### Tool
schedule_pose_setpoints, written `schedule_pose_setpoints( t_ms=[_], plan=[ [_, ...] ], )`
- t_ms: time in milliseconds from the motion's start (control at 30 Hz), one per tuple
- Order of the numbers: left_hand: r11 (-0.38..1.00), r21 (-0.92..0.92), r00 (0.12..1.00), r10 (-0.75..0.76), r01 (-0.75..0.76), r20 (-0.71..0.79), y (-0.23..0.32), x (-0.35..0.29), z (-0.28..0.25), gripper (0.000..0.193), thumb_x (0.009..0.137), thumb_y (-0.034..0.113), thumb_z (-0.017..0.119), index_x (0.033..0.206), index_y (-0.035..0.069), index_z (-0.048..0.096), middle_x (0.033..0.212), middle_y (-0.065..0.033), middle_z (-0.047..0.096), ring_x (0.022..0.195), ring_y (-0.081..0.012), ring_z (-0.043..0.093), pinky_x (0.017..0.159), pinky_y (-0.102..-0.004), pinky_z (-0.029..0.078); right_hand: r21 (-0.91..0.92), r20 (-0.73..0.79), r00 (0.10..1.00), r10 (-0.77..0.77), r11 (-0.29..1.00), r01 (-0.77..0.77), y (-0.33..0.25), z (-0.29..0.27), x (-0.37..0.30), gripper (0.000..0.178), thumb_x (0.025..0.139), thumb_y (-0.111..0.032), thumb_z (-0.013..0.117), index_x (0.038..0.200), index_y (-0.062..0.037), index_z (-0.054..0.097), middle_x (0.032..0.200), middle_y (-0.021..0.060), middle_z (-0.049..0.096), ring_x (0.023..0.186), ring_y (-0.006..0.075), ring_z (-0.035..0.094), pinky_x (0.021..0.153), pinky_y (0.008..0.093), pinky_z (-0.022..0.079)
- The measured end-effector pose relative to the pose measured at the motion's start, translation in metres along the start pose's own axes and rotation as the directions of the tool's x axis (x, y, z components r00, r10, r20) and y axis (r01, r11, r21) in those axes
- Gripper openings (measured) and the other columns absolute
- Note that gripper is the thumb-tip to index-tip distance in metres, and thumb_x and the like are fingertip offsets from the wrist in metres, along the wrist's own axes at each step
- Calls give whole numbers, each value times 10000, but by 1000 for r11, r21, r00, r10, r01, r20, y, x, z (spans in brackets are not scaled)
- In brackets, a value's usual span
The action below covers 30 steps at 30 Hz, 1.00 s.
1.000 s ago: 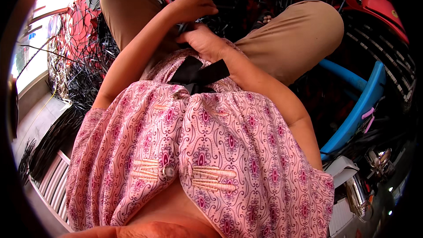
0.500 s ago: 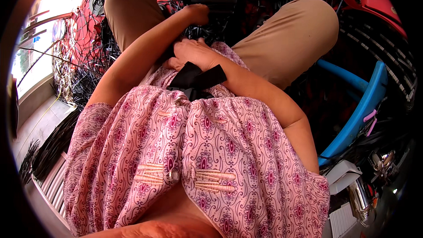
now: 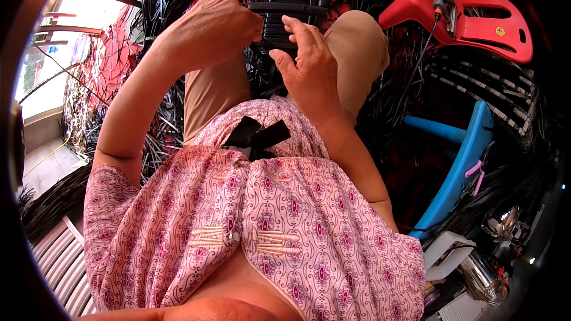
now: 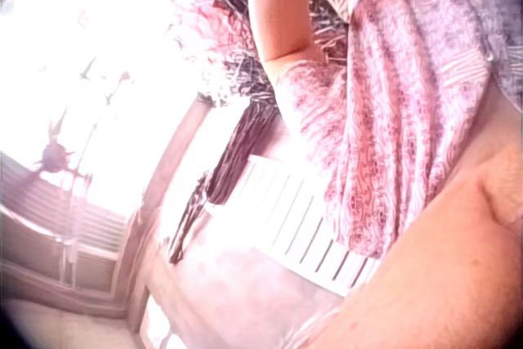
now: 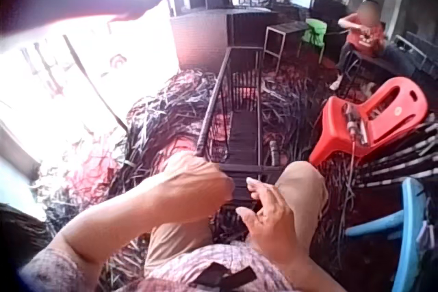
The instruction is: The person weaves black plastic strips onto a chair frame using a pneumatic nail gun and pliers. They repeatedly wrap the strips around the frame, secure them with nails, and trim the excess material.
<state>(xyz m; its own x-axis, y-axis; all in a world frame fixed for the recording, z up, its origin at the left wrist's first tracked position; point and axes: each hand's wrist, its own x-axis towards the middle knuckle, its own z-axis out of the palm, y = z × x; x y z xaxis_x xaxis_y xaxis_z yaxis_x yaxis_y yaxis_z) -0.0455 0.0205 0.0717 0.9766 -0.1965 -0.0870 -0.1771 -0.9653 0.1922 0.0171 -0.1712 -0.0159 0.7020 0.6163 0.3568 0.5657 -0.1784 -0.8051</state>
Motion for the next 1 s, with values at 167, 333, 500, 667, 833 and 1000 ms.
schedule_pose_setpoints(
  t_ms=[167, 333, 500, 667, 833, 1000],
  plan=[
    [989, 133, 996, 62, -69, 57, 20, 34, -38, 135, 849, 157, 727, 865, 24, 714, 749, -163, 685, 784, -376, 698, 713, -447, 529, 157, 91, 996, -9, 988, -6, 10, -16, 23, 219, 945, -127, 727, 1144, -38, 716, 963, 73, 739, 808, 174, 700, 645, 299, 550],
    [544, -829, 991, 87, -130, -98, -4, 56, -71, 380, 989, 366, 678, 1047, -9, 691, 797, -91, 706, 693, -192, 709, 614, -301, 552, 409, 106, 984, 143, 896, -174, 16, -37, 35, 170, 1022, -150, 656, 1087, -22, 746, 847, 18, 738, 771, 55, 650, 669, 199, 483],
    [358, -909, 905, -276, -216, -323, -56, 90, 12, 314, 1014, 267, 621, 1109, -25, 686, 856, -91, 724, 770, -176, 715, 700, -285, 562, 400, 23, 993, 119, 909, -118, 12, -57, 60, 301, 1055, -249, 605, 1130, 13, 734, 903, 82, 764, 791, 108, 689, 718, 239, 534],
    [869, -432, 892, 24, -243, -452, -51, 100, 86, 303, 843, 271, 790, 1017, 32, 722, 835, -158, 712, 847, -359, 706, 766, -442, 541, 399, -44, 994, 102, 914, -76, 14, -63, 78, 237, 1027, -208, 649, 1069, -3, 761, 877, 58, 766, 784, 86, 693, 667, 224, 543],
    [976, -212, 973, -96, 50, -212, -22, 87, 74, 528, 877, 580, 691, 977, 61, 717, 816, -129, 698, 829, -357, 698, 726, -462, 536, 323, 17, 994, 106, 941, -105, 6, -63, 93, 242, 1033, -215, 626, 1063, -4, 740, 909, 67, 756, 789, 117, 698, 700, 253, 560],
    [990, -124, 949, -108, 74, -297, -13, 89, 82, 565, 891, 605, 651, 831, 46, 704, 744, -133, 677, 747, -367, 687, 656, -491, 524, 292, -2, 969, 248, 927, -237, 0, -63, 112, 241, 1015, -237, 656, 929, -27, 738, 797, 33, 735, 685, 94, 678, 629, 222, 535]
  ],
)
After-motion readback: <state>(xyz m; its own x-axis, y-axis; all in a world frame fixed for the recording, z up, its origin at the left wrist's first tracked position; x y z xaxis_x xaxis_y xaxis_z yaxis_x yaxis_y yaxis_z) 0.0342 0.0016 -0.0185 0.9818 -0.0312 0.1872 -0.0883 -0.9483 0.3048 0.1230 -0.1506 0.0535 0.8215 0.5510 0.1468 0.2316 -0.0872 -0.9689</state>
